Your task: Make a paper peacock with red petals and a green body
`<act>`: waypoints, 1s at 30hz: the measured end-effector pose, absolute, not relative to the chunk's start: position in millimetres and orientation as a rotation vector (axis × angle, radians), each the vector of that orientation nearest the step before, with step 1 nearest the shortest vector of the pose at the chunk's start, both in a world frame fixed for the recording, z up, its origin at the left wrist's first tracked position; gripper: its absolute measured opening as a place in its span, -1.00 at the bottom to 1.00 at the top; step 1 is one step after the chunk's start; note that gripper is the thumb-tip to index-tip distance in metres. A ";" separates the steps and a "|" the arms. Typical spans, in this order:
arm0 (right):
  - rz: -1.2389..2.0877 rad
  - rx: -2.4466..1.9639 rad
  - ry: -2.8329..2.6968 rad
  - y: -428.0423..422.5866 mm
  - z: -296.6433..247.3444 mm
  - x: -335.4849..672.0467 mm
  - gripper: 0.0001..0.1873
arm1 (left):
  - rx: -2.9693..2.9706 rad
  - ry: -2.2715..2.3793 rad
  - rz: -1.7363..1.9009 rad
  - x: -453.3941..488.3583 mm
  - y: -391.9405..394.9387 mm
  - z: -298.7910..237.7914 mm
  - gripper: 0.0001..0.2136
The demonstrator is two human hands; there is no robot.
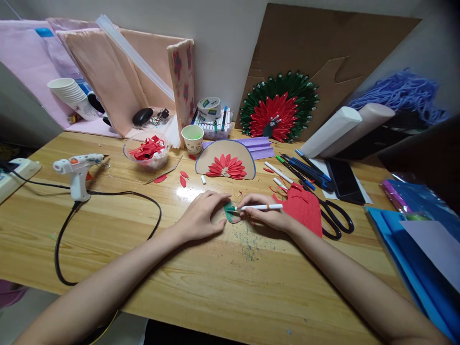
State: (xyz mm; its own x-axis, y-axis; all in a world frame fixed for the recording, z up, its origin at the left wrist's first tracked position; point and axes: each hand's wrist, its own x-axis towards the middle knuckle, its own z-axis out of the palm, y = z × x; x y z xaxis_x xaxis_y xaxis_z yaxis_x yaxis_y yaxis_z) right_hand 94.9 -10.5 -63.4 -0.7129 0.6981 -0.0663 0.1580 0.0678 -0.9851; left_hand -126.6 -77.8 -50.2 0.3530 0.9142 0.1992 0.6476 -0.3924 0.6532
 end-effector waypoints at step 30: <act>1.058 -0.954 -2.161 -41.2 -65.4 82.6 -0.96 | 2.124 1.683 0.737 -117.0 -83.5 -55.1 -0.78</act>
State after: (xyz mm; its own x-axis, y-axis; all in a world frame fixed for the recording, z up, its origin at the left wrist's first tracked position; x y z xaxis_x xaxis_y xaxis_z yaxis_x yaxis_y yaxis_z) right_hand 82.6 -41.2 -65.4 -0.5995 0.7842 0.1597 0.3548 0.4393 -0.8253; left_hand -117.0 -83.5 -55.1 0.1674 0.9673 0.1903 0.7957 -0.2465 0.5532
